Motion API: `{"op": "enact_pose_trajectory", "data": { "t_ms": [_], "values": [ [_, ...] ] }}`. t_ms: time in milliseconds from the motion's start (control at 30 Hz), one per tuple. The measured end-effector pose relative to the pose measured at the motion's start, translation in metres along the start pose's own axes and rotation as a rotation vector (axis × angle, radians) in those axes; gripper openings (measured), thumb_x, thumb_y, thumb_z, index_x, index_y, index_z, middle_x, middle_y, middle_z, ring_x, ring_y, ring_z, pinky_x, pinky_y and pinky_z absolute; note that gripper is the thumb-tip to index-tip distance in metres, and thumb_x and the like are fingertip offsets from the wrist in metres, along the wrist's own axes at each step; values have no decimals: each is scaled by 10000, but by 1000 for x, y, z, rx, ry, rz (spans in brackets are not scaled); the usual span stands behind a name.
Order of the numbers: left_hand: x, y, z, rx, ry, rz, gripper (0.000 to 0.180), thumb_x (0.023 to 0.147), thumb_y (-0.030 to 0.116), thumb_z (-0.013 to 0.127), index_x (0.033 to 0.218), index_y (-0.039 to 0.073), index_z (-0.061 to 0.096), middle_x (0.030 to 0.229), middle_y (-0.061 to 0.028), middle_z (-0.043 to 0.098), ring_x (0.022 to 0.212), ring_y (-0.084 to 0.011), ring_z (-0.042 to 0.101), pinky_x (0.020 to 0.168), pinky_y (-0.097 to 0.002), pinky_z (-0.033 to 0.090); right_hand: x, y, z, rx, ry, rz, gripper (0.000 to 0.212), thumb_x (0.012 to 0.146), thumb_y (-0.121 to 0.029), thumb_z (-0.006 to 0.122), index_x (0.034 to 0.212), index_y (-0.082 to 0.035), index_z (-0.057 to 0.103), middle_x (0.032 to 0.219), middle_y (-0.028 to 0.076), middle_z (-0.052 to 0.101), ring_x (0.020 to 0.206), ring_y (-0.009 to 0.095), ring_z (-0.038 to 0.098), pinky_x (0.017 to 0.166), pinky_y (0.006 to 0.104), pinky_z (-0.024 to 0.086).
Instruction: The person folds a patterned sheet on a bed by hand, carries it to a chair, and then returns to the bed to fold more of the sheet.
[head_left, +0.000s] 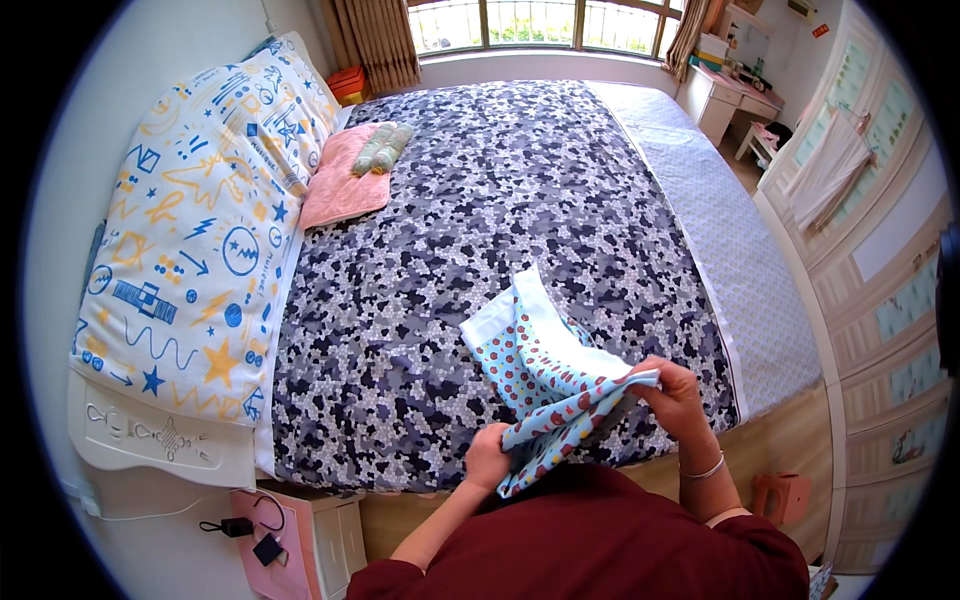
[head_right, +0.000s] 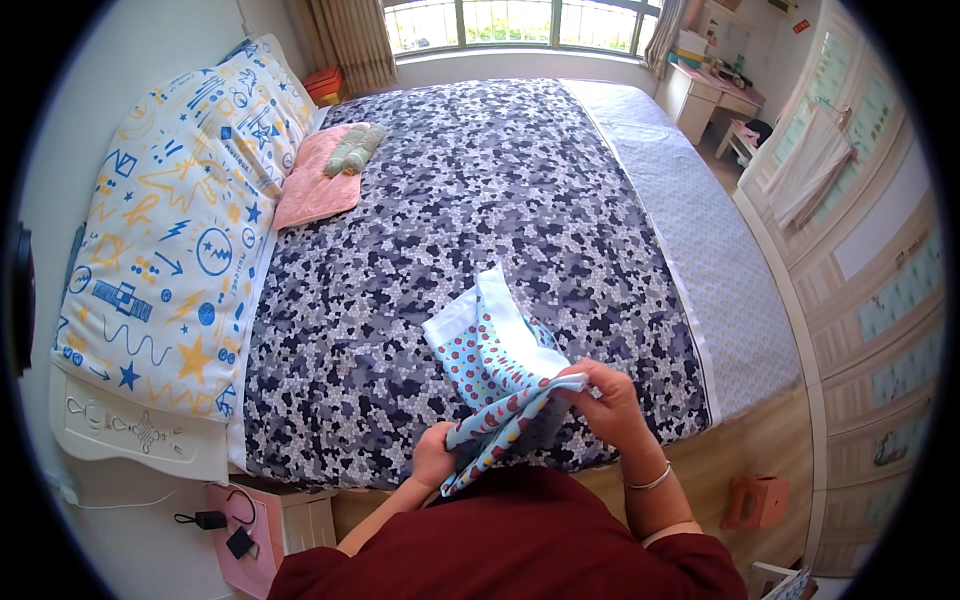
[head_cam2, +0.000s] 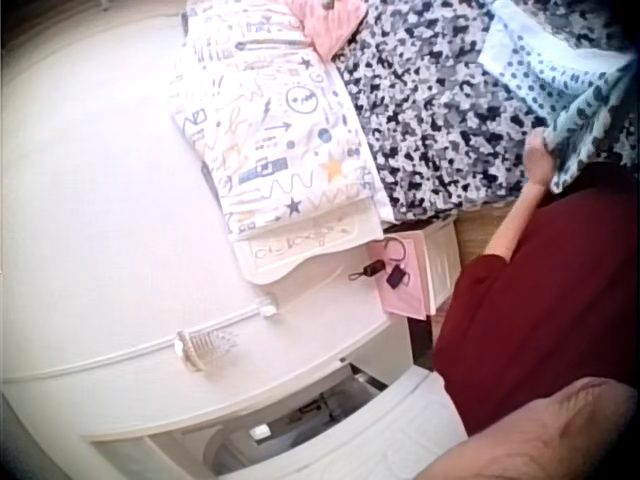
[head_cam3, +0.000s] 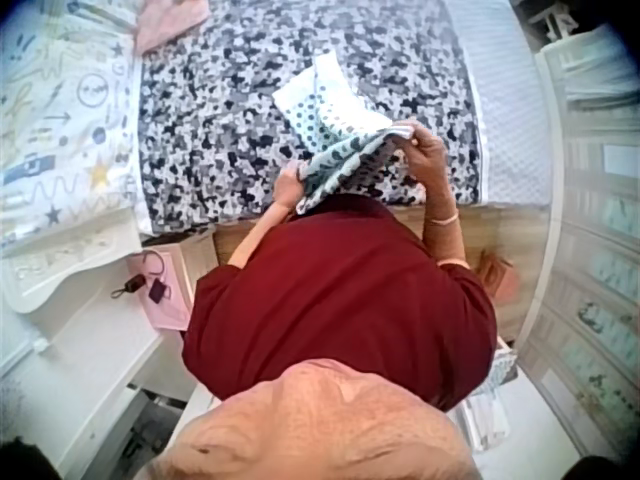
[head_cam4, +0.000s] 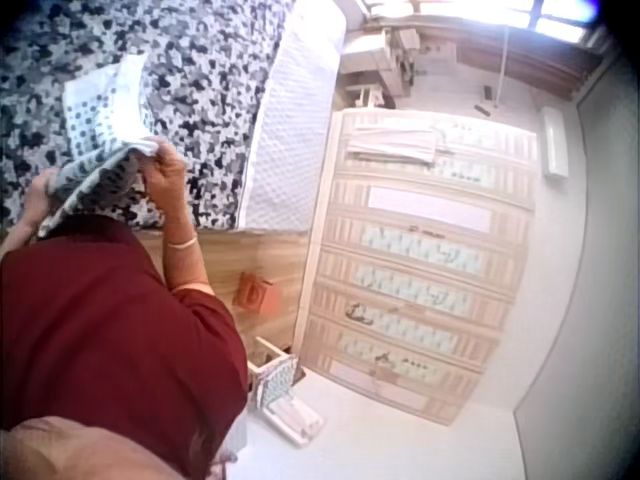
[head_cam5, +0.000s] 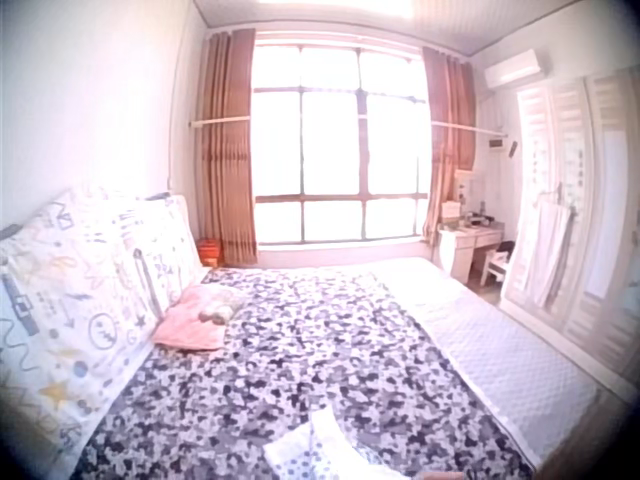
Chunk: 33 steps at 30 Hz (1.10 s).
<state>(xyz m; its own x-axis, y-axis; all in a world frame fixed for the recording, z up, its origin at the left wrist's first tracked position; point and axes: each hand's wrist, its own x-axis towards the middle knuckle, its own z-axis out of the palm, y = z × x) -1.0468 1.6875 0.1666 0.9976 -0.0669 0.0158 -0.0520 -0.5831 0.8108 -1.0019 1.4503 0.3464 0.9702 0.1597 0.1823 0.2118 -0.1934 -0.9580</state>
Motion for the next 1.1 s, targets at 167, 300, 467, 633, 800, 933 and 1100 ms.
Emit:
{"op": "enact_pose_trajectory", "data": {
  "t_ms": [167,300,467,633,800,933,1100],
  "values": [
    [-3,-24,-3,77,3,-156,210,650,152,578,833,88,499,815,-100,536,791,-307,507,658,-396,407,5,-19,-2,-67,-23,-127,118,721,66,519,793,-4,581,751,48,561,668,86,501,585,193,400],
    [5,13,-19,226,181,139,257,636,145,590,845,72,460,771,-104,493,777,-289,484,648,-407,383,9,-29,1,-65,68,-113,131,712,64,522,806,-5,581,760,57,572,668,98,508,588,209,397],
    [-2,57,-40,60,144,453,141,683,79,568,761,61,453,703,-94,475,606,-258,491,499,-362,384,9,-33,8,-119,45,-162,146,702,63,517,808,-12,584,738,59,571,653,106,513,577,214,396],
    [1,79,-26,-45,-53,593,211,720,79,540,915,24,480,848,-128,512,747,-277,532,613,-339,446,6,-35,28,-195,-59,-204,154,683,48,529,811,-19,585,725,80,570,637,158,542,581,245,415],
    [11,76,-18,-102,-312,437,282,761,117,468,1019,4,440,928,-184,502,844,-313,509,720,-377,414,3,-36,38,-246,-79,-293,160,645,67,566,772,-27,594,721,60,594,643,142,542,581,239,425],
    [35,30,5,133,-327,418,283,765,103,385,1019,-4,447,960,-201,502,879,-299,509,759,-377,395,1,-41,40,-214,-107,-274,150,675,40,550,806,-24,584,727,77,579,641,172,555,586,255,425],
    [31,5,-12,482,-130,385,309,737,103,401,1019,2,476,944,-200,525,865,-295,528,761,-387,402,-3,-46,31,-136,-22,-181,131,687,50,550,793,-18,584,735,66,584,648,130,545,589,233,421]
  ]
}}
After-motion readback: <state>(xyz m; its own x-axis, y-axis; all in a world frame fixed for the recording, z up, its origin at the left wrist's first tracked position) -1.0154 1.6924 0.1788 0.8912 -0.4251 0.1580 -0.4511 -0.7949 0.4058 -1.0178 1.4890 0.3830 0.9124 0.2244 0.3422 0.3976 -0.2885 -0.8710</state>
